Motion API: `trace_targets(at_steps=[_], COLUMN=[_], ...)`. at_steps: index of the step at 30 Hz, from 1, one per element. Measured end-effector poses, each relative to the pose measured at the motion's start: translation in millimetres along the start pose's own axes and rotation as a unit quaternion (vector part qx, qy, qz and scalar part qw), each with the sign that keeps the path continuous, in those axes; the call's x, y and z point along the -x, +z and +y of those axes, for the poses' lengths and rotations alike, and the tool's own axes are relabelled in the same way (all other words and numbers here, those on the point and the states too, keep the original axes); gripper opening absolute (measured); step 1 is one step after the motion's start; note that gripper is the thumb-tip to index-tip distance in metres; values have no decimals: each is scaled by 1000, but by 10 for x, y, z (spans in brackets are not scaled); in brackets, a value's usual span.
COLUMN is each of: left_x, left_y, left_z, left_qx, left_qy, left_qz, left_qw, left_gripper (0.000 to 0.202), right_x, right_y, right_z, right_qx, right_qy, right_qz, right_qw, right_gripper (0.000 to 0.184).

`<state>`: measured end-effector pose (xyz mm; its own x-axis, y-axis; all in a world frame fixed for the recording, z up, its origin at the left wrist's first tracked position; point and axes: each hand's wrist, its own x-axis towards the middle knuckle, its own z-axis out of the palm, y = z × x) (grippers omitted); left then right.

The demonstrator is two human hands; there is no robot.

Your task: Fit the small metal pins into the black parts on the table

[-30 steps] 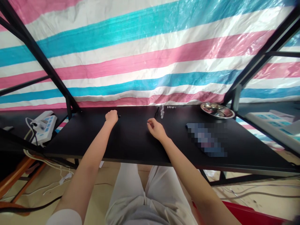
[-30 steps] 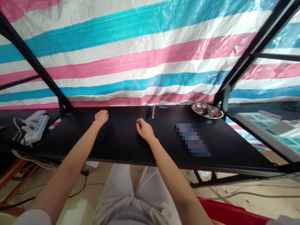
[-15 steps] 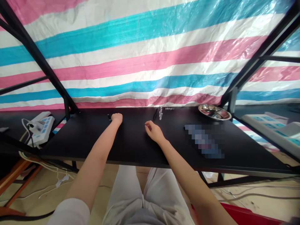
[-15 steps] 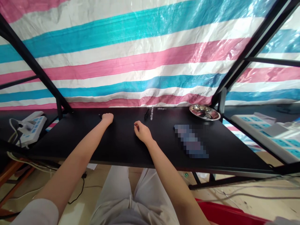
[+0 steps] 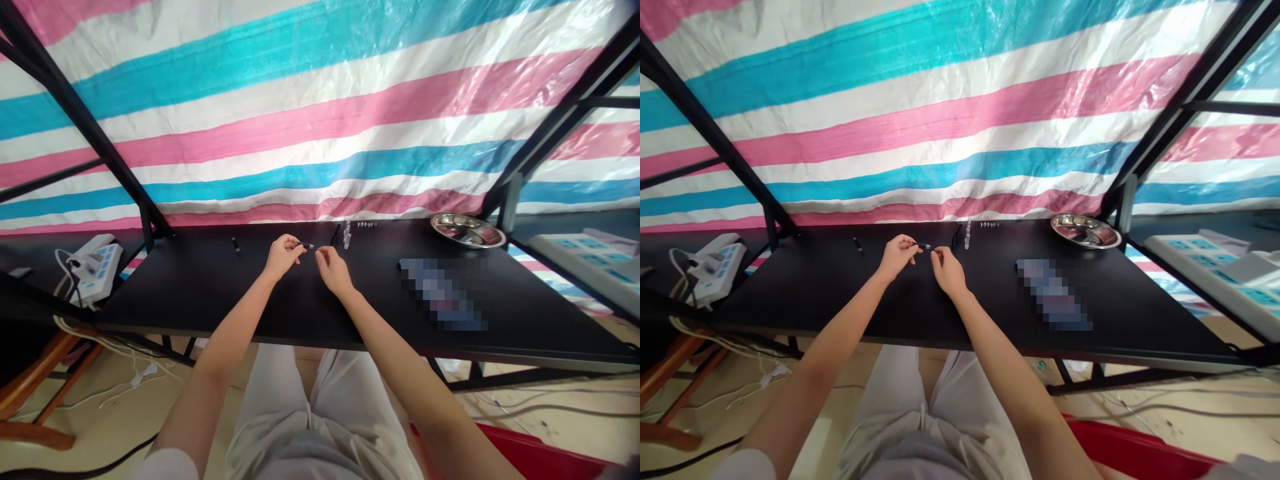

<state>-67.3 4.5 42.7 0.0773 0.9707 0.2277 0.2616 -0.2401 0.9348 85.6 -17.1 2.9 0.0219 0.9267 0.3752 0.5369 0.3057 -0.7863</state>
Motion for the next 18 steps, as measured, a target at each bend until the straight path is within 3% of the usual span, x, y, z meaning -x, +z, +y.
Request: trace_targets(at_steps=[3, 6, 18], left_x=[210, 360, 466], left_y=[90, 139, 100], left_z=[2, -15, -103], left_qx=[140, 198, 183], left_qy=[-28, -40, -47], left_qz=[-16, -32, -48], left_qw=[990, 979, 981], left_gripper=[23, 32, 36], right_x=[28, 70, 122], right_y=[-20, -35, -5], right_z=[-35, -81, -70], right_qx=[-56, -76, -113], right_qy=[9, -11, -27], right_qz=[-1, -2, -26], right_qw=[998, 997, 993], right_gripper=[40, 47, 45])
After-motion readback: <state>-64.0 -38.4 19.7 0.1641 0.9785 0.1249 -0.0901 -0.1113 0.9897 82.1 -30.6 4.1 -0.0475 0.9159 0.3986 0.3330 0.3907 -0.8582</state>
